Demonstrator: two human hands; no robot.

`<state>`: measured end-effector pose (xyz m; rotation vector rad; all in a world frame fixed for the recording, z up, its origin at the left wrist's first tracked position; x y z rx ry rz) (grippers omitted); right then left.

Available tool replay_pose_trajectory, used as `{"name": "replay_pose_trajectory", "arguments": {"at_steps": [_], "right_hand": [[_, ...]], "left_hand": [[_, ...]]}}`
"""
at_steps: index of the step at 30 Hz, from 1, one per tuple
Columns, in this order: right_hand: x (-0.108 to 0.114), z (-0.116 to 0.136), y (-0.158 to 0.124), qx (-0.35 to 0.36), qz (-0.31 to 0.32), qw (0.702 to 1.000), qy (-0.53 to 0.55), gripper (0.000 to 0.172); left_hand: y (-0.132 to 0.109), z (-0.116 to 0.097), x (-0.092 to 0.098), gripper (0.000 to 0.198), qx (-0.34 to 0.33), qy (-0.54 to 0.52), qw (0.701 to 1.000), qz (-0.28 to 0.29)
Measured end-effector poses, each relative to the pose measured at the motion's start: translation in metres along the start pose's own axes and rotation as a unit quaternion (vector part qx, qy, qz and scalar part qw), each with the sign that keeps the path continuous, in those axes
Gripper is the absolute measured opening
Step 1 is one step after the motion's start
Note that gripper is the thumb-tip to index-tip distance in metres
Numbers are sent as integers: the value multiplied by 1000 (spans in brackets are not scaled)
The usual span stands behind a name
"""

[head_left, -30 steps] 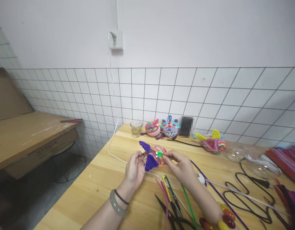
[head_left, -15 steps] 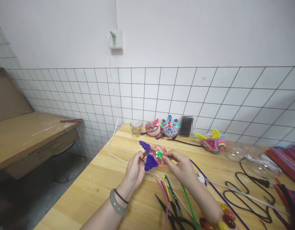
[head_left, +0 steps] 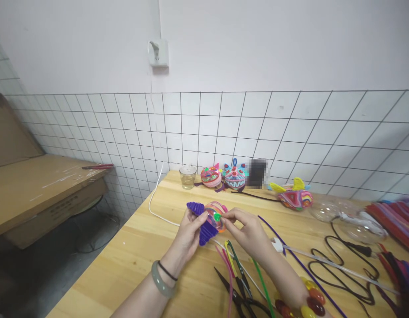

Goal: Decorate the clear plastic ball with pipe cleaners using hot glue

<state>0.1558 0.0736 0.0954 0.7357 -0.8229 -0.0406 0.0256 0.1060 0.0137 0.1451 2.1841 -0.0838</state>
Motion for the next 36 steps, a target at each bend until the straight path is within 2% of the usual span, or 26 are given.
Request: {"name": "replay_pose_trajectory", "arguments": {"at_steps": [6,11,16,27,36], "right_hand": [[-8,8,-1,33,28,999,1,12],[-9,12,-1,40,24,999,-1,12],[-10,16,-1,53,13,998,-5,13],[-12,17,-3,47,24,999,-6,13],[-14,14,-3,32,37,999,-13,13]], "left_hand": [[-4,8,7,60,35,18,998,-46],[-5,6,5,56,22,24,999,-38],[-6,6,9,62,23,32,998,-56],[-5,5,1,43,6,67,998,-20],[-4,8,0,38,14,21,999,-20]]}}
Point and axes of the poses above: each hand's wrist, its own y-axis towards the middle knuckle, its own x-axis out of the back of the hand, z = x × y, the point moved 10 cm from there along y, towards the middle knuckle, and after that the axes turned 10 degrees about -y, right-handed, at the moved point
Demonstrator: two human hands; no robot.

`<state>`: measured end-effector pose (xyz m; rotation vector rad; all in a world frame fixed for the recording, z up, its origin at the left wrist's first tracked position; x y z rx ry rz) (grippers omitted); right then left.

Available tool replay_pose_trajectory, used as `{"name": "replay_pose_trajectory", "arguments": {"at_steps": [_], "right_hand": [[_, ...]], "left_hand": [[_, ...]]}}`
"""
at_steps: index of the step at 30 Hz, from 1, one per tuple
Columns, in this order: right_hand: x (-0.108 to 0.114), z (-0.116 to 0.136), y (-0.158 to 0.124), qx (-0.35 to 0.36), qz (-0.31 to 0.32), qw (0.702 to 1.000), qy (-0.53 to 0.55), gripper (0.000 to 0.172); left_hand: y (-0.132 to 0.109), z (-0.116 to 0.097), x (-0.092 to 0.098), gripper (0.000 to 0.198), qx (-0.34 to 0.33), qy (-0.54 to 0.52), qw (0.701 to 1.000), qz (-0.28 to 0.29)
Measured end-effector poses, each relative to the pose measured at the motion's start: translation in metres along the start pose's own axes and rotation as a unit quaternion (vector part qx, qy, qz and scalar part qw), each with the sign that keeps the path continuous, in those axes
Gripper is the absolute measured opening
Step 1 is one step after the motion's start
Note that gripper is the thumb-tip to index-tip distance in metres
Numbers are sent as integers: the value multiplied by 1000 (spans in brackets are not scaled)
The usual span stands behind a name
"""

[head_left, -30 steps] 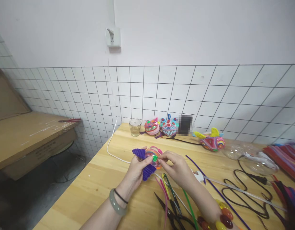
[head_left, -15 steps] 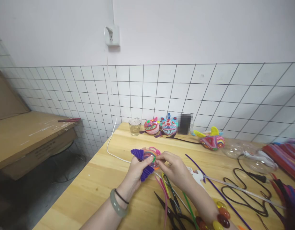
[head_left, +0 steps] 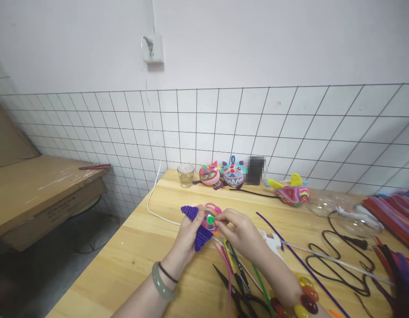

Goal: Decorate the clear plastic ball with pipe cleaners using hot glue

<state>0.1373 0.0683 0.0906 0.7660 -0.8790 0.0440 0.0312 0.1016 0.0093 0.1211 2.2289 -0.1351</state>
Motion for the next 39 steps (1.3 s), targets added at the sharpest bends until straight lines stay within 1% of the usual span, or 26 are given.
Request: {"name": "replay_pose_trajectory", "arguments": {"at_steps": [8,13,17,22,30,34,39], "right_hand": [[1,4,0,6,0,1000,1,13],[0,3,0,6,1,1000,2,13],[0,2,0,2,3,1000,-5,13],[-1,1,0,5,4,1000,-6,14],[-2,2,1,0,9,1000,6,14],[-2,-1,0,-5,12,1000,-3,13],[-1,-2,0,-1,9,1000,-8,13]], "left_hand": [[-2,-1,-9,36,-4,53,998,43],[-1,0,-7,35,-7,55,998,33],[-1,2,-1,34,0,31,999,13],[-2,4,-4,30,6,10,1000,29],[-1,2,-3,32,-8,58,998,31],[-1,4,-2,32,-1,35,999,23],[-2,6,-6,31,12,8,999,33]]}}
Point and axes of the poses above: each hand's wrist, its own y-axis towards the middle knuckle, its own x-axis out of the back of the hand, z = x × y, the point moved 10 cm from there along y, towards the middle knuckle, and after that the axes turned 10 degrees about -y, right-handed, at the moved point
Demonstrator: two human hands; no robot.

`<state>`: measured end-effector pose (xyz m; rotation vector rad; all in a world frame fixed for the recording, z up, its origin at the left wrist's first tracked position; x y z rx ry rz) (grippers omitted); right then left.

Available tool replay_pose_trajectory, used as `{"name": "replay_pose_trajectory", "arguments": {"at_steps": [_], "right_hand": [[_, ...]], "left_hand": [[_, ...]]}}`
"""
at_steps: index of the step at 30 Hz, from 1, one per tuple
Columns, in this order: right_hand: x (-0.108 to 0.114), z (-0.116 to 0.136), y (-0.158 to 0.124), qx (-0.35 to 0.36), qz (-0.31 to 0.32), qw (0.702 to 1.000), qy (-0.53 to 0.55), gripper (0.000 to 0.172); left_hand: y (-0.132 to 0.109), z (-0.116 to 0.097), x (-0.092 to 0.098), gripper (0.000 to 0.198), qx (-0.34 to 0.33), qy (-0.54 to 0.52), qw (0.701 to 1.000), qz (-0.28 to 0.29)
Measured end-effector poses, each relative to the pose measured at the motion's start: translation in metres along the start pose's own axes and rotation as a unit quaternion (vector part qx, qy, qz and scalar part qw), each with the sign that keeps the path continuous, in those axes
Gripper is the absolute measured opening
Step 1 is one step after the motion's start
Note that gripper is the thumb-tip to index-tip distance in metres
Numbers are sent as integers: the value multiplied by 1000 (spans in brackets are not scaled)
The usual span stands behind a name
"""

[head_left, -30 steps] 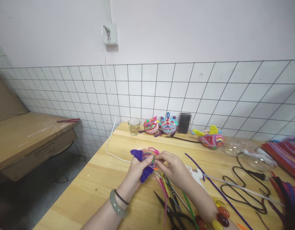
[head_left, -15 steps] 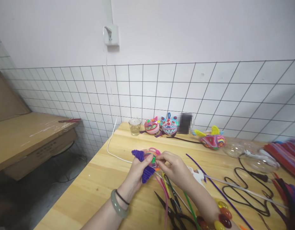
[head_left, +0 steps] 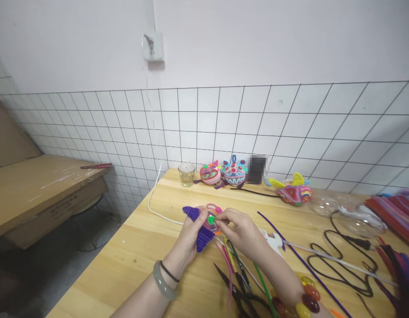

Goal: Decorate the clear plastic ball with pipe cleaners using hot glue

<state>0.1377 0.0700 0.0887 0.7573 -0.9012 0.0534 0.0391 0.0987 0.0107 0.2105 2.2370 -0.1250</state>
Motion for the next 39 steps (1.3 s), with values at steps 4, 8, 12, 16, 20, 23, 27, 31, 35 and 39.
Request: {"name": "replay_pose_trajectory", "arguments": {"at_steps": [4,8,12,16,20,23,27,31,35,39], "right_hand": [[0,-1,0,-3,1,1000,2,13],[-1,-1,0,-2,7,1000,8,13],[-1,1,0,-6,10,1000,13,13],[-2,1,0,-12,14,1000,16,13],[-3,1,1,-22,25,999,33,16],[-4,1,2,-34,41,998,41,18],[-4,0,2,-42,45,998,29,20],[-5,0,1,-37,43,998,10,21],[-7,-3,-1,-38,54,997,-29,25],[-5,-6,-1,-30,54,996,-62,25]], "left_hand": [[-1,-1,0,32,-1,18,1000,-1],[-1,-1,5,32,-4,35,999,-11],[0,-1,8,32,-12,49,999,-20],[-1,-3,6,30,-19,46,999,-22],[-1,-4,6,30,-16,35,999,-30],[0,-5,7,29,-19,25,999,-27],[2,-6,8,28,-37,24,999,-18],[3,-6,12,28,-44,21,999,-21],[3,-9,13,29,-51,26,998,-26],[4,-10,14,32,-49,26,998,-33]]}}
Point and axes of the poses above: each hand's wrist, its own y-axis towards the middle knuckle, its own x-axis out of the back of the hand, z = x × y, the point moved 10 cm from there along y, towards the middle knuckle, and after that the axes turned 10 degrees about -y, right-handed, at the moved point
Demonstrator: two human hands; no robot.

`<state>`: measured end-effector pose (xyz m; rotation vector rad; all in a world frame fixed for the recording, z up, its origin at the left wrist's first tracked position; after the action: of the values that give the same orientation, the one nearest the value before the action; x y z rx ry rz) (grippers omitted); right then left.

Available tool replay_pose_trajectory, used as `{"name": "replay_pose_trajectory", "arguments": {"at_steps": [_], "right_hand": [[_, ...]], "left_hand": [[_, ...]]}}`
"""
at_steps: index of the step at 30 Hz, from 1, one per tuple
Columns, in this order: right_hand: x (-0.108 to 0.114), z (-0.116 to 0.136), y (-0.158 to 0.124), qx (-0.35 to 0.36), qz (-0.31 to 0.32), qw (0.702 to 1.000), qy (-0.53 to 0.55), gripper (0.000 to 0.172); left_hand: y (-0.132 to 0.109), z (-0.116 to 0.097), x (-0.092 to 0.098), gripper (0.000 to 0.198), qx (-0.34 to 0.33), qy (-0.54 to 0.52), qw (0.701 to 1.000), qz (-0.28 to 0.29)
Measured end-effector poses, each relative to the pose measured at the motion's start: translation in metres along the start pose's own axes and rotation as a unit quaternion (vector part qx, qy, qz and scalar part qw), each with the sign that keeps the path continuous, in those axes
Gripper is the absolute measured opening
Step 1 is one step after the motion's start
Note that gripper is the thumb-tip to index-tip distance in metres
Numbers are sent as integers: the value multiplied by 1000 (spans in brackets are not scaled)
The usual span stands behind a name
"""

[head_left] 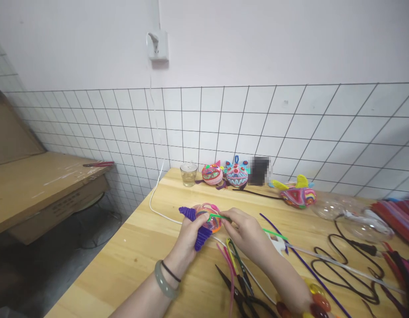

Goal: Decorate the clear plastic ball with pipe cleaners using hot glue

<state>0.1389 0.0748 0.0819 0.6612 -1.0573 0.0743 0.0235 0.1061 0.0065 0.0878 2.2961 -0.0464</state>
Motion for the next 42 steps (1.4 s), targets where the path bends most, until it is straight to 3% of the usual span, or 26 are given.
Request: {"name": "replay_pose_trajectory", "arguments": {"at_steps": [3,8,12,15,17,20,22,24,28,31,34,39,42], "right_hand": [[17,-2,0,15,-53,998,-23,21],[81,-6,-13,-8,-212,976,-39,22],[134,-29,-40,-97,-308,946,-27,18],[146,-67,-66,-194,-294,936,-10,24],[130,-99,-80,-266,-195,944,-28,30],[74,-136,-104,-309,46,947,-79,41],[45,-157,-125,-346,127,923,-108,40],[20,-169,-139,-377,169,906,-95,37],[-3,-172,-141,-383,176,902,-92,35],[-5,-169,-139,-376,165,909,-75,38],[-4,-159,-139,-371,125,920,19,40],[-7,-149,-157,-485,73,843,219,32],[6,-135,-145,-448,31,850,276,27]], "left_hand": [[1,-2,2,32,-3,0,1000,-14],[2,-3,5,34,8,5,1000,-27],[4,-8,7,33,2,4,999,-35],[7,-11,5,27,-7,-16,1000,-18],[9,-11,8,27,-6,-23,1000,-19],[11,-10,14,28,2,-35,999,-41],[11,-8,16,28,12,-44,998,-51],[9,-7,16,26,25,-48,997,-61],[6,-7,14,19,43,-57,994,-83],[5,-5,14,23,55,-61,993,-84],[5,-2,17,26,58,-65,992,-88],[3,0,16,26,62,-54,993,-86],[2,-1,16,25,61,-47,992,-98]]}}
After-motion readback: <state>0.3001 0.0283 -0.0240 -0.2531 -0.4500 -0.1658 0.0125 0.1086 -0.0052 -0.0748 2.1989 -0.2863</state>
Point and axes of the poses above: each hand's wrist, its own y-axis towards the middle knuckle, its own x-axis out of the back of the hand, z = x × y, the point moved 10 cm from there along y, towards the middle knuckle, and after that the axes turned 10 degrees about -y, right-handed, at the moved point
